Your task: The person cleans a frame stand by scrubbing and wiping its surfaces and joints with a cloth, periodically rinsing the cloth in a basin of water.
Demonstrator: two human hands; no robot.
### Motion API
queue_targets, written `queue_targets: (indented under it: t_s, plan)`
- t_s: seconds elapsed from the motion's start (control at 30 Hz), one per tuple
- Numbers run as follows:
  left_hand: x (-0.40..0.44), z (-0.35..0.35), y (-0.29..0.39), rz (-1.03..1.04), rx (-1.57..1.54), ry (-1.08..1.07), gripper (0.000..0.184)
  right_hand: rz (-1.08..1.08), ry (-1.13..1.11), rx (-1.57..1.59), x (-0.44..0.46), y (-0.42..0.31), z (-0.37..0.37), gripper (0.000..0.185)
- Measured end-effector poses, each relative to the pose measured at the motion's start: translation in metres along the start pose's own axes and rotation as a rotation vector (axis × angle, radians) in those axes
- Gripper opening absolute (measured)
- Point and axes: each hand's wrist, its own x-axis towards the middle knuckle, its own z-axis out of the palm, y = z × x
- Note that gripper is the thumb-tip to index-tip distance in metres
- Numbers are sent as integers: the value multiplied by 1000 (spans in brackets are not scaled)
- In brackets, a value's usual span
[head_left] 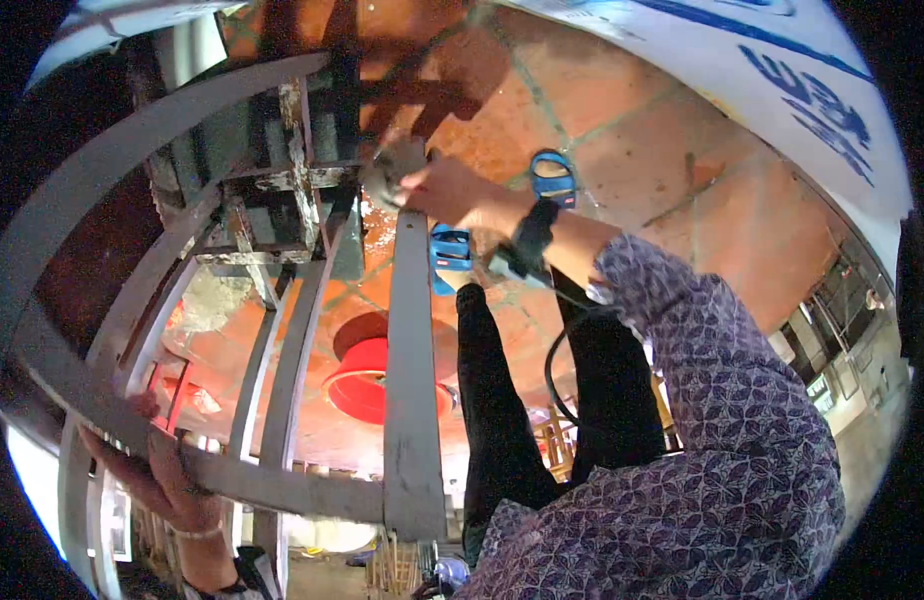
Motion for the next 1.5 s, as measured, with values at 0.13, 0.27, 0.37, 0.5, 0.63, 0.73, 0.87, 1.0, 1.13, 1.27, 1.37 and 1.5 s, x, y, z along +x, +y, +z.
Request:
queue_targets:
  t_s: [0.13, 0.27, 0.37, 0.5, 0.63, 0.73, 0.87, 1.0, 1.13, 1.27, 1.37, 1.5]
  plan:
    - [-9, 8, 10, -695, -698, 239, 63, 63, -117, 118, -47, -98, -37, 37]
    - [1, 6, 10, -462, -374, 161, 61, -286, 229, 372, -99, -175, -45, 27]
    - [-1, 9, 9, -544, -563, 191, 62, -113, 52, 111, -79, -135, -36, 33]
    - [2, 7, 12, -457, -502, 200, 64, 69, 101, 324, -12, -25, 13, 32]
    - [-2, 10, 6, -510, -452, 206, 64, -344, -78, 1, 18, -45, -2, 36]
    - [2, 4, 9, -456, -208, 187, 66, -202, -383, 435, -6, -134, -34, 34]
    - [5, 2, 12, -413, -148, 210, 65, -256, -646, 485, -11, -198, -69, 38]
    - [2, 7, 10, -381, -124, 233, 65, -366, -753, 227, 13, -128, -40, 40]
    - [3, 10, 5, -341, -168, 305, 65, -694, -449, 234, 52, -27, 7, 50]
    - [4, 2, 13, -415, -75, 231, 66, 52, -818, -27, 41, -107, -22, 49]
    - [3, 1, 12, -352, -80, 224, 66, -621, -562, 202, 1, -121, -24, 38]
    - [3, 7, 5, -317, -106, 267, 65, -255, -626, 439, -24, -182, -65, 42]
